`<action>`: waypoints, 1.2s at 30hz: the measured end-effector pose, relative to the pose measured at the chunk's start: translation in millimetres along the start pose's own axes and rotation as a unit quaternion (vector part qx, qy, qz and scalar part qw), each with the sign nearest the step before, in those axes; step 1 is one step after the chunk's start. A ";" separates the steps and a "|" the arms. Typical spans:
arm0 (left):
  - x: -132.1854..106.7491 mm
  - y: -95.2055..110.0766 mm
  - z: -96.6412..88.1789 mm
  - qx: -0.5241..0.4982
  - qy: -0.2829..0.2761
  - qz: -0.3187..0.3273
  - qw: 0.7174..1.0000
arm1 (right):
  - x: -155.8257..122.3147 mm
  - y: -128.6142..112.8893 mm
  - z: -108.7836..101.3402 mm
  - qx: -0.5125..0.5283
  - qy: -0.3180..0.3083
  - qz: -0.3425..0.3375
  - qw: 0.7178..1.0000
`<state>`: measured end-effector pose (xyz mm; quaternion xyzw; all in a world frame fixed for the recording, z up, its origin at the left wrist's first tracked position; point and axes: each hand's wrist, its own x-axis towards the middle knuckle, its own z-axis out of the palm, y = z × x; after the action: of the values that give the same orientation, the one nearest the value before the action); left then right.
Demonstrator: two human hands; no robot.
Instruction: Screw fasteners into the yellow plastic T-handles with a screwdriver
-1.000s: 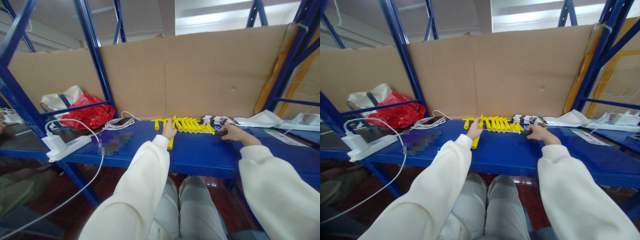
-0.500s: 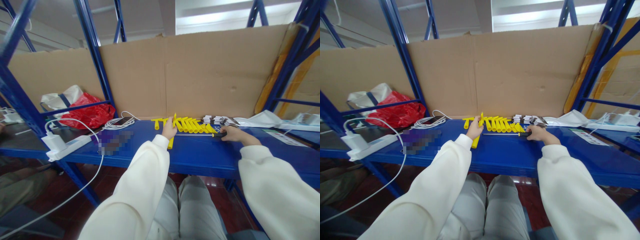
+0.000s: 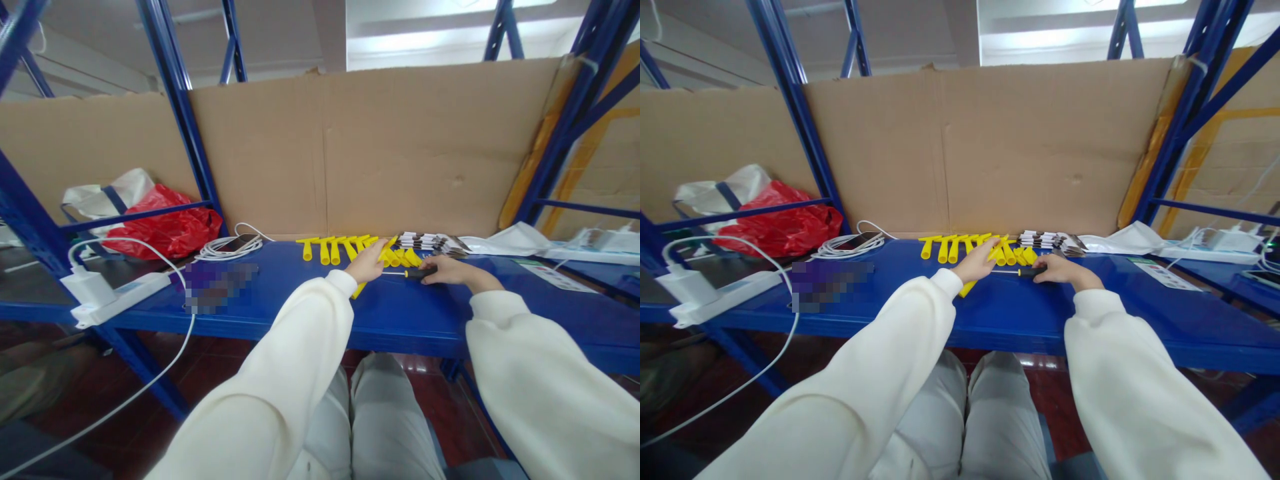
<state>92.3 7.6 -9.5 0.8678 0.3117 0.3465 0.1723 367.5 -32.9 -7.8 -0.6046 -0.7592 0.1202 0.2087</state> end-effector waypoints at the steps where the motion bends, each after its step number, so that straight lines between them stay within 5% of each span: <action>1: 3.9 2.4 5.7 -0.006 -0.004 0.005 1.000 | -0.3 -0.5 0.4 0.011 -0.014 0.001 1.000; 5: 18.6 11.6 29.1 -0.038 -0.001 0.015 0.999 | 0.8 -4.1 4.2 0.061 -0.008 0.015 0.998; 10: 32.5 19.3 51.2 -0.035 -0.014 0.032 0.999 | 14.3 0.6 10.4 0.135 0.204 -0.016 0.970; 13: 38.6 20.8 57.4 -0.020 -0.030 0.044 0.998 | 23.8 11.0 12.3 0.184 0.250 -0.058 0.949; 23: 49.7 25.7 64.7 -0.011 -0.045 0.038 0.998 | 22.5 19.2 9.4 0.201 0.276 -0.051 0.939; 36: 55.5 23.5 75.2 -0.118 0.007 0.043 0.992 | 17.7 9.2 3.7 0.246 0.262 -0.010 0.933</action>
<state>186.9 20.5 -22.6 0.8514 0.2324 0.3939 0.2566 370.6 -13.3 -12.1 -0.5366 -0.6304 0.1382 0.5437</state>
